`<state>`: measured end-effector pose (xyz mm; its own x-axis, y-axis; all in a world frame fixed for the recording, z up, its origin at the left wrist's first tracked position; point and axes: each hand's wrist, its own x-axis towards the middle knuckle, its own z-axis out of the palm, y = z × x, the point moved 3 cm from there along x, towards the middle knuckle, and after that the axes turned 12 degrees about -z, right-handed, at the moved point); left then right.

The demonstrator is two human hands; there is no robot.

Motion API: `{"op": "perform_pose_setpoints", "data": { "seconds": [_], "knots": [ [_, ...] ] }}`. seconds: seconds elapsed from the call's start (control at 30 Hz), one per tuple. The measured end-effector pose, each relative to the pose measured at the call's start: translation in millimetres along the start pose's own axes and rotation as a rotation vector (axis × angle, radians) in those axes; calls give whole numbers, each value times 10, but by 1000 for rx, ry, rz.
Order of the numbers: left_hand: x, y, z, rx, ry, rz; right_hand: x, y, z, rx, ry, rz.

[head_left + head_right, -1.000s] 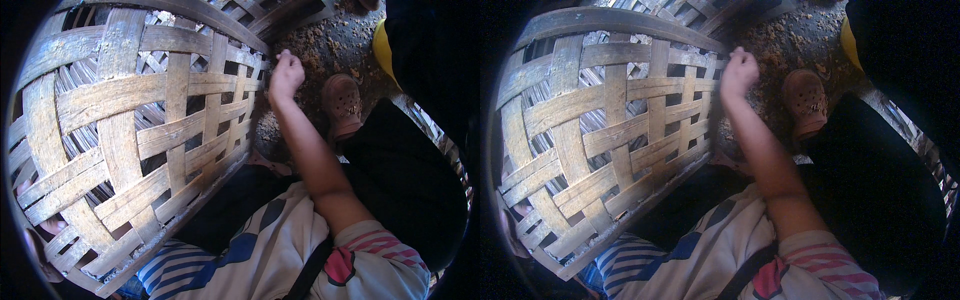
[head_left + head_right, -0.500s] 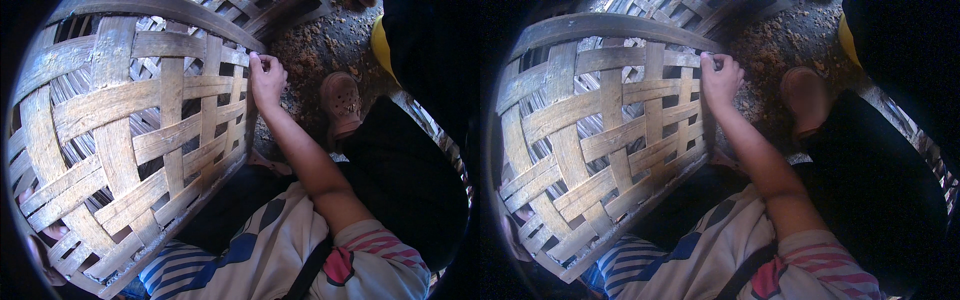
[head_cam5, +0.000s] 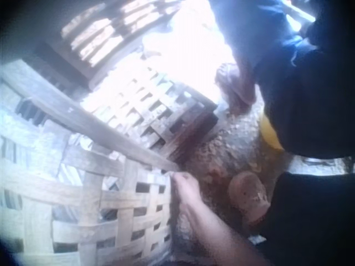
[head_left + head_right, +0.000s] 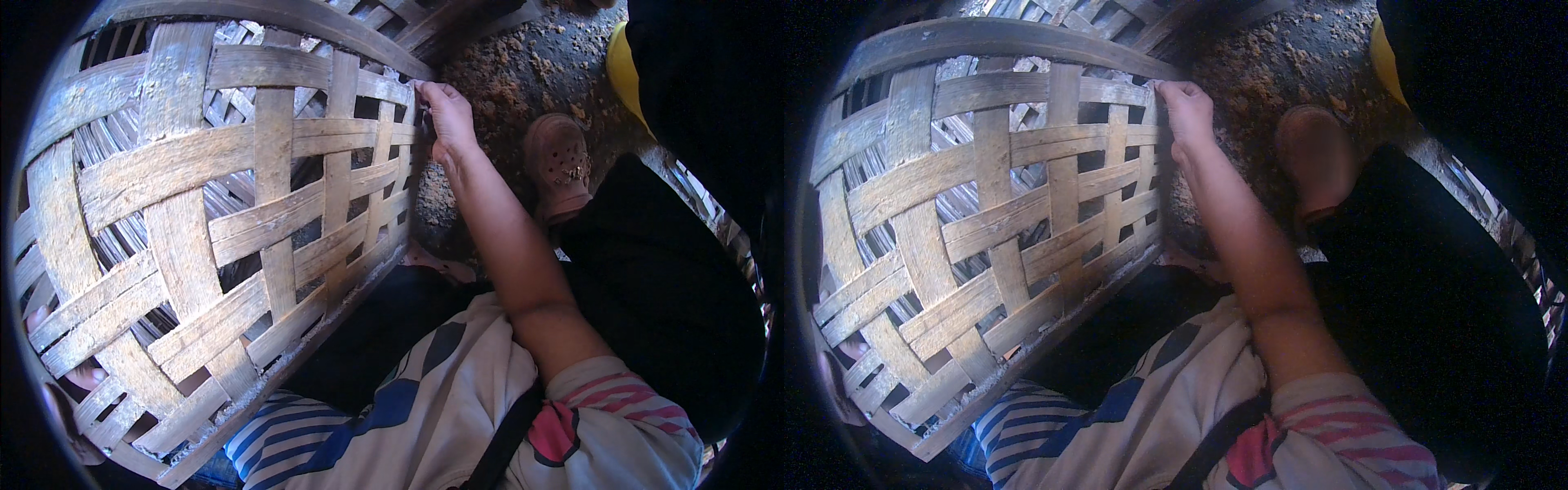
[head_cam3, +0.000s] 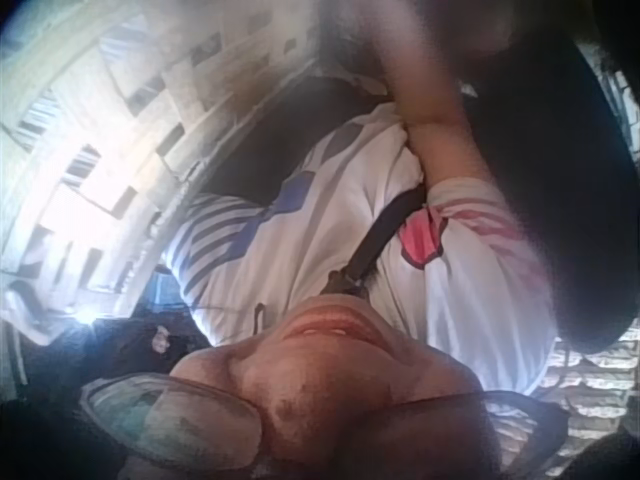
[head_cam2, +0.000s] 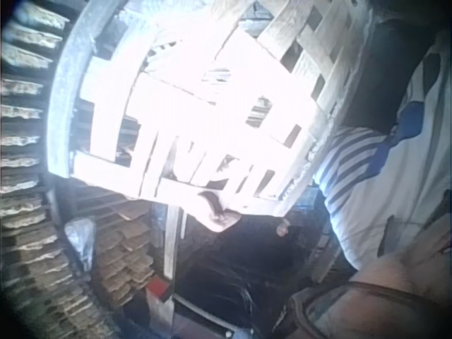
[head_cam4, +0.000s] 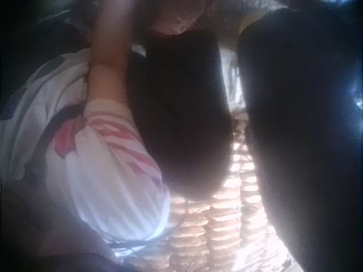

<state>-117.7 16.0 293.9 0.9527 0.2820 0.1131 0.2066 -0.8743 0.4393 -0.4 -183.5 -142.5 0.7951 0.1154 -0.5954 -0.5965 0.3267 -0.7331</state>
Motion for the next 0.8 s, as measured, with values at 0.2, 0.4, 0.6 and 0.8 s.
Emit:
{"op": "perform_pose_setpoints", "data": {
  "seconds": [0.2, 0.4, 0.6, 0.8],
  "knots": [
    [-18, 19, 5, -6, -3, 6, 182, 222, -111, -107, 107, -59],
    [-42, 13, -3, -8, -3, 8, 137, 159, -147, -485, 316, -191],
    [-47, 1, 3, -14, -5, 8, -52, 54, 4, -680, 271, -436],
    [-57, -23, -30, -11, 0, 3, -236, -41, -6, -952, 231, -825]
  ]
}}
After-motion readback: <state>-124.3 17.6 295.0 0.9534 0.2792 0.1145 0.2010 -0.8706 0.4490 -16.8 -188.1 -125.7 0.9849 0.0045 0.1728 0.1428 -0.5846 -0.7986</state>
